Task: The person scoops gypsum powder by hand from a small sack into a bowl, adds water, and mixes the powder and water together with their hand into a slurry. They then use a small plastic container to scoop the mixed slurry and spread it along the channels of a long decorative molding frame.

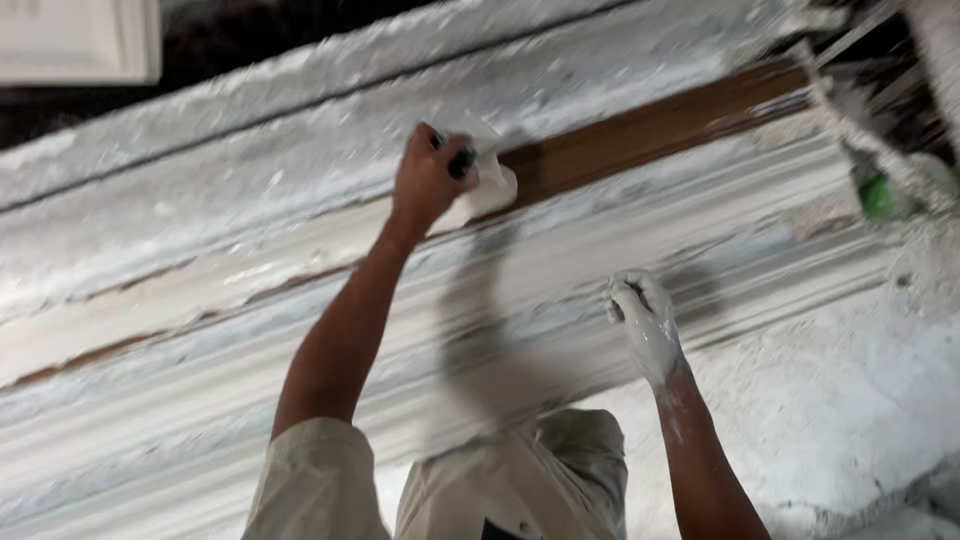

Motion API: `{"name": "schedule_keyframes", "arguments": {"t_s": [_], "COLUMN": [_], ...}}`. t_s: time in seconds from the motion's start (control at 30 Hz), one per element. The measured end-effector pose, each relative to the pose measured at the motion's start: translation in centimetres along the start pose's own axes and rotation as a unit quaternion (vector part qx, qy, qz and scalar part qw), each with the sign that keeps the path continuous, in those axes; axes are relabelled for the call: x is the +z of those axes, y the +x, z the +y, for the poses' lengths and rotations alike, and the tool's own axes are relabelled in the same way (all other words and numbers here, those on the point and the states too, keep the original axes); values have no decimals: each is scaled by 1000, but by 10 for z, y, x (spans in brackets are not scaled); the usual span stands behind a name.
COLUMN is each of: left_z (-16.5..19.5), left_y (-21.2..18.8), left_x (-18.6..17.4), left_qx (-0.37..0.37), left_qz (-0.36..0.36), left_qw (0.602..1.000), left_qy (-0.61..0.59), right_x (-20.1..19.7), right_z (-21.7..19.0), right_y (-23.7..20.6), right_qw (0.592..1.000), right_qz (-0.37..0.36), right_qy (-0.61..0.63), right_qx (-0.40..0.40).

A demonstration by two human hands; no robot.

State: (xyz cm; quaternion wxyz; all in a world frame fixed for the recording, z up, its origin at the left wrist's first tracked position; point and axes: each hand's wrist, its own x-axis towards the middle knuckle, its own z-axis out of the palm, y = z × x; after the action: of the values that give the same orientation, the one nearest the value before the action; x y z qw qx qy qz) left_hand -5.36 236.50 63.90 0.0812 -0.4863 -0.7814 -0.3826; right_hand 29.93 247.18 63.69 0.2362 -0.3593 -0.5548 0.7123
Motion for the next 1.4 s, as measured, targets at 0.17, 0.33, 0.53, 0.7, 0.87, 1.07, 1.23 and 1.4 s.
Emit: {"name": "schedule_keyframes", "arguments": {"t_s": [0.17,0.33,0.53,0.7,0.87,1.07,1.23,1.4], "left_z": [92,181,260,300,324,341,331,296], "left_y": [77,124,171,201,223,217,209,157], "left_x": [130,258,334,401,447,439,401,324], "left_qx": [75,67,28,-27,-61,-264,-308,-354], "left_qz": [-18,-33,13,-5,-2,5,50,124], "left_qw": [997,994,993,994,991,957,941,919], "left_qy": [29,74,110,106,120,117,128,120], "right_x": [-160,-349,-408,-394,-368,-373,-382,-378], "right_z": [-28,-47,-43,-33,-38,-44,-38,-41], "right_y": [115,259,404,463,466,462,475,484], "right_qw": [999,996,991,983,991,983,989,991], "right_qz": [-16,-47,-11,-151,-114,-121,-113,-67], "right_qy": [-37,-64,-135,-100,-47,59,16,85], "right_qx": [-7,-43,21,-12,44,124,98,82]}}
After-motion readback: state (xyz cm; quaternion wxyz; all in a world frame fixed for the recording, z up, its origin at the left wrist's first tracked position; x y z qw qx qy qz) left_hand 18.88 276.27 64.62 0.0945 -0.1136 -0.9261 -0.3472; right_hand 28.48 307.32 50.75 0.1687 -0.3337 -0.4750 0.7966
